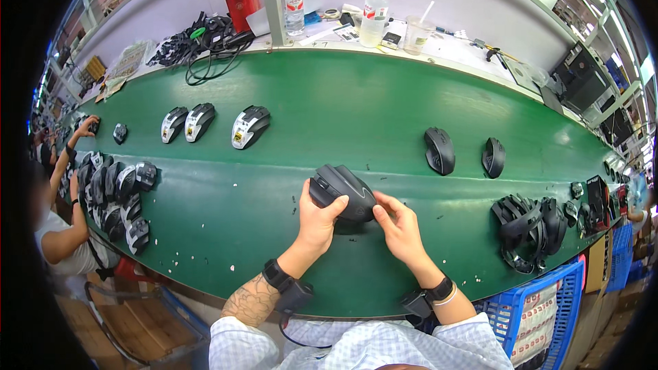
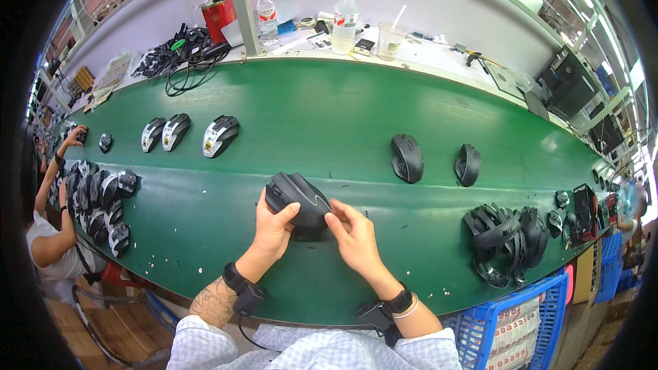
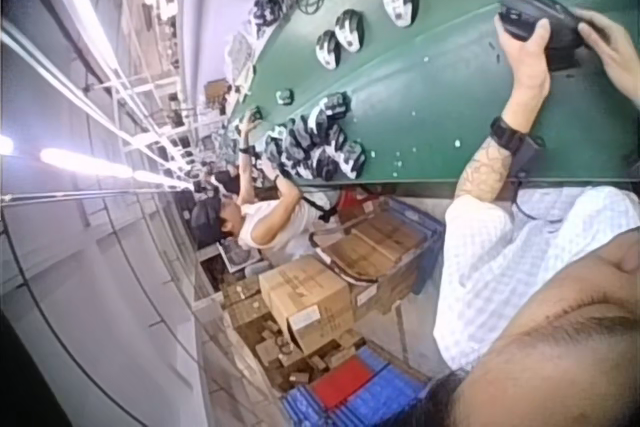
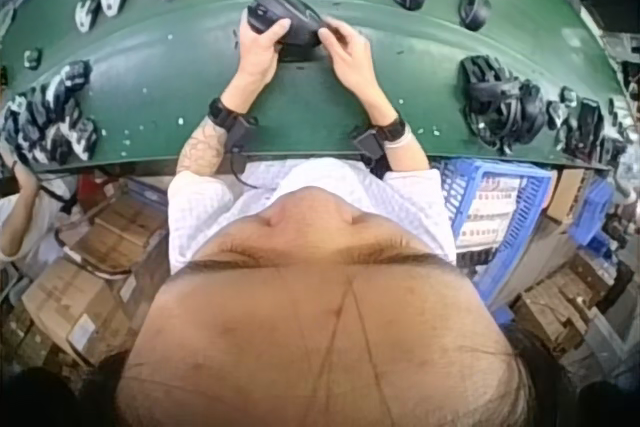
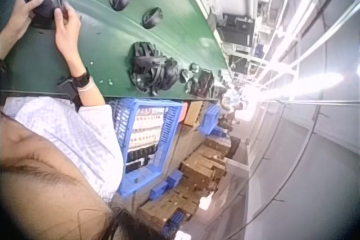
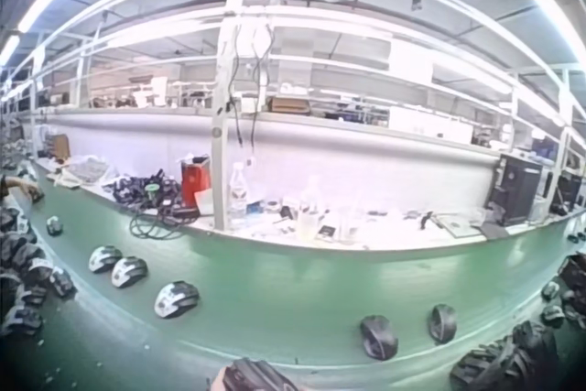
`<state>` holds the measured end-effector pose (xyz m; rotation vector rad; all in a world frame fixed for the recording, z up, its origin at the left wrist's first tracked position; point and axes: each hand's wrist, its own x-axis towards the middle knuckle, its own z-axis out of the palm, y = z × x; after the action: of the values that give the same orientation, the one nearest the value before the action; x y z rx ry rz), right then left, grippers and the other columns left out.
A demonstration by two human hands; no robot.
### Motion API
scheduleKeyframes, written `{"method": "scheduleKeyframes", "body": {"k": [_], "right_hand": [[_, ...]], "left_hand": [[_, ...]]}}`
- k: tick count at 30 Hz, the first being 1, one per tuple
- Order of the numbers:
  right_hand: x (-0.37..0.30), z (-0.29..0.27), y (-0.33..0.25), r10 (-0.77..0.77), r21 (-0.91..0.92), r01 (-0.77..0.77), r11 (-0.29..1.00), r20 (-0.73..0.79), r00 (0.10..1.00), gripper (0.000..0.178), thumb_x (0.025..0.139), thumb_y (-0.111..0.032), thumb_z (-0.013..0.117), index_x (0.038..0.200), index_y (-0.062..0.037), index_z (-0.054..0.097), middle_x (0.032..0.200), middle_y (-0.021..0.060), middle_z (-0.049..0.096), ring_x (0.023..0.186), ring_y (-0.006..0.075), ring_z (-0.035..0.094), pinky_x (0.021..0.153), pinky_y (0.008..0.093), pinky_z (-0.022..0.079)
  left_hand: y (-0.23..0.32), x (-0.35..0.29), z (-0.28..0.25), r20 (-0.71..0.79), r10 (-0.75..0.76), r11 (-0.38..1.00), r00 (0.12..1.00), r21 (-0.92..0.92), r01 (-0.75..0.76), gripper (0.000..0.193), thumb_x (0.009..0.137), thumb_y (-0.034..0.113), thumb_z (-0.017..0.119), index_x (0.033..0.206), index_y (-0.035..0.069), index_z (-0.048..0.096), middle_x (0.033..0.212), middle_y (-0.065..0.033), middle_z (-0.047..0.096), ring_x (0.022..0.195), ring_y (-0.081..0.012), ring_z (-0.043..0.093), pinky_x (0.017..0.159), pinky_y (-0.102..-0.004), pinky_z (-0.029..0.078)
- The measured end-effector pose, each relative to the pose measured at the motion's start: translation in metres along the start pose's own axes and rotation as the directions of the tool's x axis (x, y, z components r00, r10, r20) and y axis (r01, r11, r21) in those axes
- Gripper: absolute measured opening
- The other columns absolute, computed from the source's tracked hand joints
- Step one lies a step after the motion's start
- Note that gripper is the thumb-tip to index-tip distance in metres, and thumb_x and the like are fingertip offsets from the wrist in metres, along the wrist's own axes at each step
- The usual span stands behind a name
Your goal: Manually assemble the upper and lower casing of computer mice on a production line.
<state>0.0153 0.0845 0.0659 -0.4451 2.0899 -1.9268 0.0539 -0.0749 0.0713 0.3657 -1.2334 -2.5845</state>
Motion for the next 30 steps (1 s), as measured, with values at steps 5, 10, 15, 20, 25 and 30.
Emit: {"method": "scheduleKeyframes", "body": {"k": [5,10,15,20,25,30], "right_hand": [[0.003,-0.007,0.01,0.173,0.312,-0.198,0.929,0.106,0.979,0.022,0.089,-0.019,0.061,0.093,0.0019,0.064,0.079,0.0015,0.063,0.073,0.0093,0.056,0.069,0.0237,0.046],[0.003,-0.008,0.011,0.131,0.288,-0.156,0.945,0.105,0.986,0.029,0.087,-0.028,0.063,0.08,-0.0011,0.065,0.075,0.0005,0.061,0.07,0.008,0.055,0.07,0.0241,0.047],[0.003,-0.007,0.012,0.139,0.267,-0.156,0.951,0.082,0.987,0.025,0.088,-0.024,0.063,0.081,0.0003,0.066,0.074,0.0023,0.062,0.068,0.0086,0.056,0.066,0.0236,0.046],[0.001,0.003,0.006,0.096,0.241,-0.09,0.966,-0.014,0.995,0.029,0.081,-0.024,0.071,0.094,0.0006,0.066,0.082,0.0046,0.063,0.076,0.0128,0.06,0.072,0.0268,0.05],[0.001,0.007,-0.01,-0.283,-0.298,0.255,0.92,-0.053,0.958,0.076,0.059,-0.011,0.085,0.126,-0.0026,0.051,0.108,0.0113,0.061,0.094,0.0187,0.061,0.082,0.0337,0.052],[0.01,-0.015,-0.014,-0.358,-0.386,0.357,0.85,0.073,0.931,0.068,0.058,-0.018,0.085,0.119,-0.0059,0.059,0.096,0.0127,0.066,0.083,0.0204,0.063,0.077,0.0315,0.051]], "left_hand": [[0.003,0.0,0.002,0.049,-0.025,0.996,0.998,-0.08,0.029,0.043,0.078,0.0,0.064,0.113,0.005,0.04,0.104,-0.0077,0.054,0.096,-0.0174,0.058,0.085,-0.033,0.051],[0.0,-0.004,0.002,0.045,0.003,0.999,0.999,-0.044,-0.001,0.045,0.08,0.007,0.063,0.118,0.005,0.04,0.108,-0.0086,0.053,0.101,-0.0194,0.056,0.088,-0.036,0.049],[-0.002,-0.004,0.002,0.042,-0.002,0.999,0.999,-0.049,0.004,0.044,0.081,0.008,0.063,0.118,0.005,0.04,0.109,-0.0086,0.053,0.101,-0.0197,0.056,0.089,-0.0369,0.049],[-0.001,-0.005,0.004,0.038,-0.061,0.995,0.997,-0.082,0.063,0.042,0.08,0.007,0.063,0.117,0.004,0.044,0.11,-0.0102,0.055,0.102,-0.0202,0.056,0.09,-0.0366,0.049],[-0.001,-0.006,0.003,0.048,-0.106,0.989,0.993,-0.095,0.11,0.033,0.089,0.025,0.053,0.114,0.004,0.048,0.11,-0.0091,0.056,0.1,-0.0187,0.057,0.086,-0.0368,0.048],[0.017,0.002,0.004,-0.097,-0.224,0.949,0.97,0.206,0.239,0.049,0.096,0.043,0.035,0.105,0.002,0.06,0.1,-0.0092,0.064,0.091,-0.017,0.061,0.08,-0.0335,0.048]]}}
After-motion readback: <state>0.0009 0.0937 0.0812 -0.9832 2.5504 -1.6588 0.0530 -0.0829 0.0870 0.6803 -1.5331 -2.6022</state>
